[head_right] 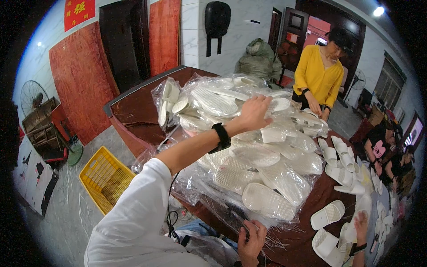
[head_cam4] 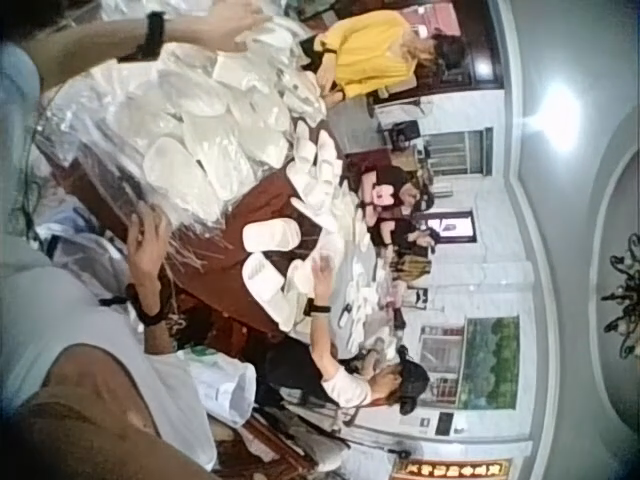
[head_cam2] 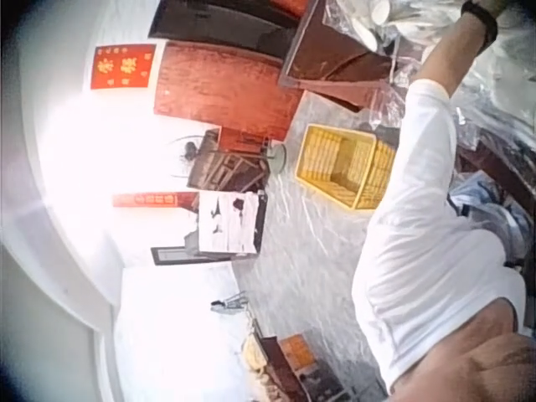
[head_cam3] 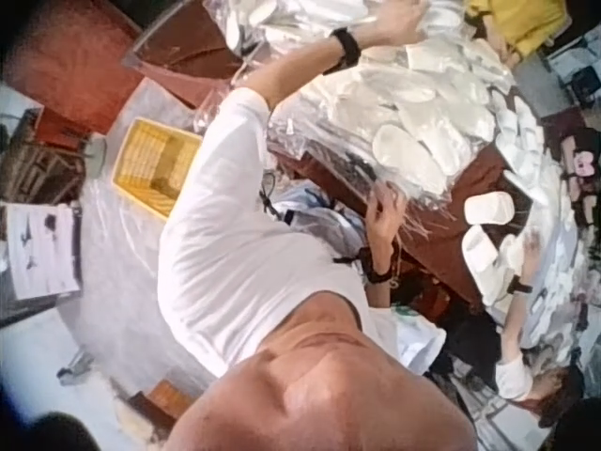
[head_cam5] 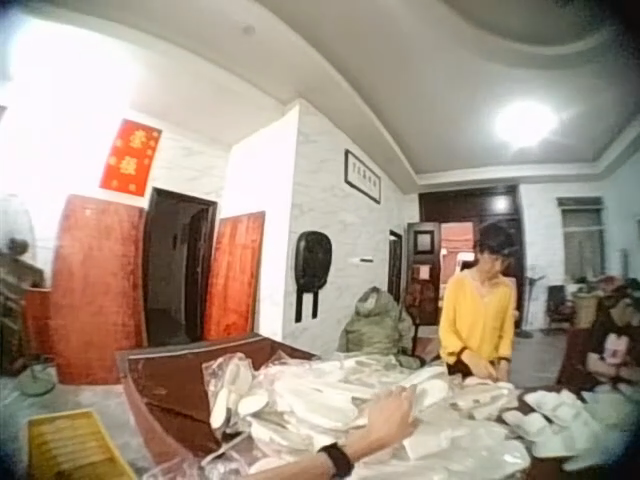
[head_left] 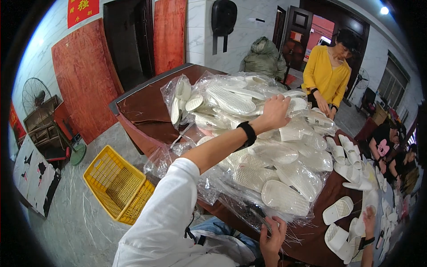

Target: Sorting and arranging white foam slippers on a production table.

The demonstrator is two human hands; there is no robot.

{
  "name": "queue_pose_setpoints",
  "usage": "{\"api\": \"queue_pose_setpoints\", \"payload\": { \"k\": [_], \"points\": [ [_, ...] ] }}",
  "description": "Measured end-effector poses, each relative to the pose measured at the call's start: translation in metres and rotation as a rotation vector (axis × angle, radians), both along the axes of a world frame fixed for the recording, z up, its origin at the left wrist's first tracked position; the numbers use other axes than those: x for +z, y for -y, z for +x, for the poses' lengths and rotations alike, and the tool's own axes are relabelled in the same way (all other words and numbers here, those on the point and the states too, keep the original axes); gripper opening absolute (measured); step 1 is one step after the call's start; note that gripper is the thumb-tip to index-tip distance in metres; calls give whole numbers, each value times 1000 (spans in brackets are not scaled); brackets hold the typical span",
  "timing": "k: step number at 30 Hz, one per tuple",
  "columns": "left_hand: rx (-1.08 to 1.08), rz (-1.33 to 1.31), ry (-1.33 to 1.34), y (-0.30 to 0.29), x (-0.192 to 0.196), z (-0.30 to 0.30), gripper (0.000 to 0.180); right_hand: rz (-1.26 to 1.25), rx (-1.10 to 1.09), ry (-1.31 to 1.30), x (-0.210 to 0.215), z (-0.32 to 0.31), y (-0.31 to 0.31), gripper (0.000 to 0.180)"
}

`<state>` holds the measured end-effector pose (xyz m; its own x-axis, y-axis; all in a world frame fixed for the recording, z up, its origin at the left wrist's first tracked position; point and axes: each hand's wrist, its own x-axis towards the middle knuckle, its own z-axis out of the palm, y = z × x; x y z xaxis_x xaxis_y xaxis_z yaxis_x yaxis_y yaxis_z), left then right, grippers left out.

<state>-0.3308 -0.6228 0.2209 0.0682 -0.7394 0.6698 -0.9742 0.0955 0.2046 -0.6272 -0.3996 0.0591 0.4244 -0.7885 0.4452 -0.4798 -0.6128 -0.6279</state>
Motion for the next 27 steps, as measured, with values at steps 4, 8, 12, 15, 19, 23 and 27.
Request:
{"api": "queue_pose_setpoints", "payload": {
  "k": [4,8,12,15,19,23,27],
  "points": [
    [-22,136,73,21,0,-4,59,18,-51,29,0,1,6,27],
    [-2,83,78,24,6,7,54,-3,-34,79,5,7,16,26],
    [-30,34,27,16,28,11,43,4,30,118,4,5,27,26],
    [-102,-143,42,16,37,19,42,-4,34,80,2,8,31,27],
    [-101,-181,51,5,60,4,42,-21,38,109,6,6,32,27],
    [-206,-348,-111,-13,88,-9,37,-34,34,84,12,-1,37,28],
    [-373,-486,-251,-23,116,-18,30,-40,5,143,24,-7,43,30]
  ]
}}
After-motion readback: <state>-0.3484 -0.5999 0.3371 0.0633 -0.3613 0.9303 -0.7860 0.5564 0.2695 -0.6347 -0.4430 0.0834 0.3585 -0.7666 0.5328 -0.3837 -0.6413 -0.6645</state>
